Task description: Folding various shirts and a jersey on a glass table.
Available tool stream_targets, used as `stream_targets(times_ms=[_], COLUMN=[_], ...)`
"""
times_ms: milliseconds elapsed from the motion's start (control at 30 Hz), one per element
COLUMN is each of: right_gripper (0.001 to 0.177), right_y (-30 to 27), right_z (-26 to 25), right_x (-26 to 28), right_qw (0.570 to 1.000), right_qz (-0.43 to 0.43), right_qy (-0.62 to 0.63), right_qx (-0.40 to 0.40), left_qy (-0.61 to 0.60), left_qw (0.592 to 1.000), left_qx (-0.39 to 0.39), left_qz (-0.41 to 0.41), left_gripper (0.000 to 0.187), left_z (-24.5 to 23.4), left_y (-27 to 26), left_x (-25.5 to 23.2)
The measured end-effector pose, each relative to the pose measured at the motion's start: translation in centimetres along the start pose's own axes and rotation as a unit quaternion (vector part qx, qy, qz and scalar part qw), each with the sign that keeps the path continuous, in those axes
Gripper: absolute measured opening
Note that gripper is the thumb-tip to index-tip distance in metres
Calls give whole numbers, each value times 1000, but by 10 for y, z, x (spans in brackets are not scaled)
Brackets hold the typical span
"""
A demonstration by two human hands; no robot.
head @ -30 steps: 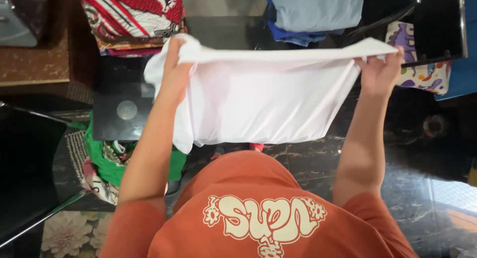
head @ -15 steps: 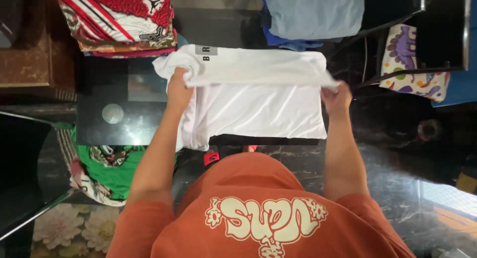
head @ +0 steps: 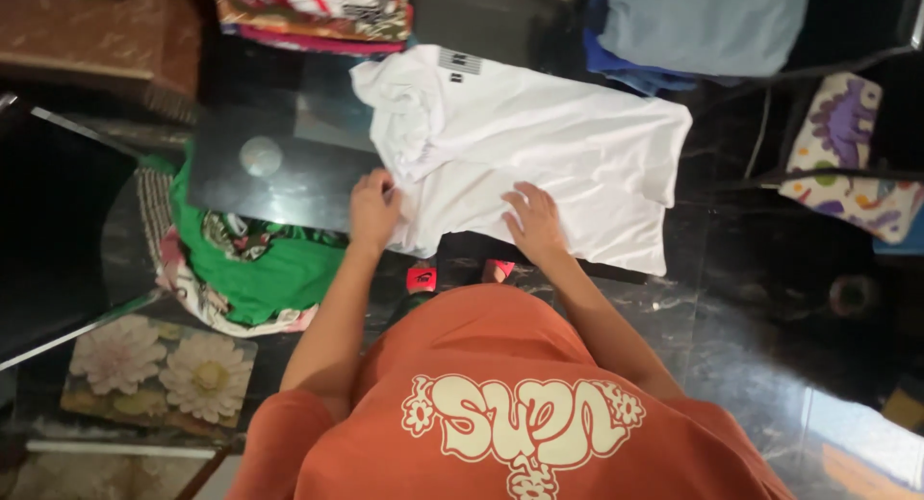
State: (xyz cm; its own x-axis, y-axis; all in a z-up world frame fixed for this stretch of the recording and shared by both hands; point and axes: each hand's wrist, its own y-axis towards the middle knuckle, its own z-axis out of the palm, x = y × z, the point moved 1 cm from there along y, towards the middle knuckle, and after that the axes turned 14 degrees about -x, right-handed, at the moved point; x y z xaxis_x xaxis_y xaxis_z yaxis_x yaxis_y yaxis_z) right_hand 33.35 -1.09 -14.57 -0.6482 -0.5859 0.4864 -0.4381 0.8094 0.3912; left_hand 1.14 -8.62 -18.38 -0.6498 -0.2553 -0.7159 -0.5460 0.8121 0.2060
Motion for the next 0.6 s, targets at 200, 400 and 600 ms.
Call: stream_targets(times_ms=[200,400,600], right_gripper=[43,59,53], right_y=[33,87,141], right_z=[37,66,94], right_x=[28,51,59], right_qw=[989,961,962], right_qz=[-1,-14,12], right_qy=[-58,5,-5], right_qx=[137,276,273], left_qy=[22,-106,-262], left_qw=[990,989,939], left_qx=[-97,90,135], left_qz=[95,-49,-179], left_gripper=[29,19,28], left_z=[-20,-27,-85], left_y=[4,-11,-34], left_x=[-42,12,30])
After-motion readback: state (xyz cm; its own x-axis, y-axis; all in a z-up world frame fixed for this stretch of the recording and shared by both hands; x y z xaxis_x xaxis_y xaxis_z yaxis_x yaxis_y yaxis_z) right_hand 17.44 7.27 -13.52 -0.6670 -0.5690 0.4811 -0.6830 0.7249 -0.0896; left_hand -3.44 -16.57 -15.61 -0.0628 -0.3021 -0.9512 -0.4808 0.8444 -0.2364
